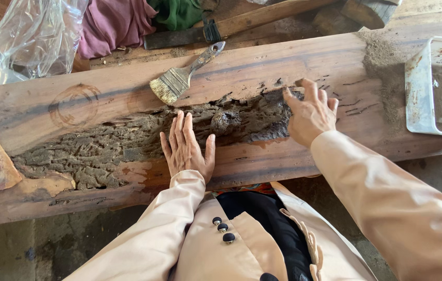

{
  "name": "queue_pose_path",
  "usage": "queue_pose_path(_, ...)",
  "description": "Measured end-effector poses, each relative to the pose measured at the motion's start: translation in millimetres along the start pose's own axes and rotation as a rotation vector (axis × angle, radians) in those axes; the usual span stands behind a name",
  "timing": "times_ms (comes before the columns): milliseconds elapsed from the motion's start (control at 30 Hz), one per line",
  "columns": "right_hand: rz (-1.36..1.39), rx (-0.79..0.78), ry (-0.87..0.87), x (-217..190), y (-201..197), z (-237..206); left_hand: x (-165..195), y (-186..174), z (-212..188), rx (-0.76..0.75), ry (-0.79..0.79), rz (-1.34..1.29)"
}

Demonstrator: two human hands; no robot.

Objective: The person applies a dark paste into a long crack on a wooden plank using both hands, then uses a brush to spread and smooth the paste along the crack. The person continues to press and smooth the paste by hand to ensure it fills the gap.

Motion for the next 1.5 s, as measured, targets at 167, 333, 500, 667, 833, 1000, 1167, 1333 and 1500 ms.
queue_pose_path(167,0.355,0.012,0.194,11,-10,6,-1,0,0,0.002,0.005,-0.007)
queue_pose_path(333,0.075,-0.025,0.059,2,3,4,0,1,0,0.010,0.005,-0.010)
queue_pose_path(500,0.135,0.147,0.048,16,3,6,-1,0,0,0.008,0.008,-0.010)
queue_pose_path(667,-0.032,0.123,-0.075,19,6,8,0,0,-1,0.010,0.008,-0.014)
queue_pose_path(833,-0.040,0.157,-0.101,6,9,-3,0,0,-2,0.007,0.012,-0.018)
queue_pose_path(1000,-0.037,0.124,-0.061,4,5,-4,0,0,-2,-0.019,-0.005,0.008)
queue_pose_path(1167,-0.017,0.066,-0.040,12,5,-1,0,-1,-2,-0.024,-0.006,0.005)
queue_pose_path(1333,-0.022,0.129,-0.052,22,5,0,1,-2,-3,-0.002,0.011,0.009)
queue_pose_path(1500,-0.051,0.211,-0.048,31,4,-7,1,-2,-3,0.014,0.006,-0.016)
Point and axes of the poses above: each hand's wrist, its own z-axis towards the middle knuckle, its own y-axis out of the palm, x = y × z, the point moved 2 cm from there along z, towards the middle knuckle, and after that the axes turned 9 degrees about -y, right-handed, at the moved point
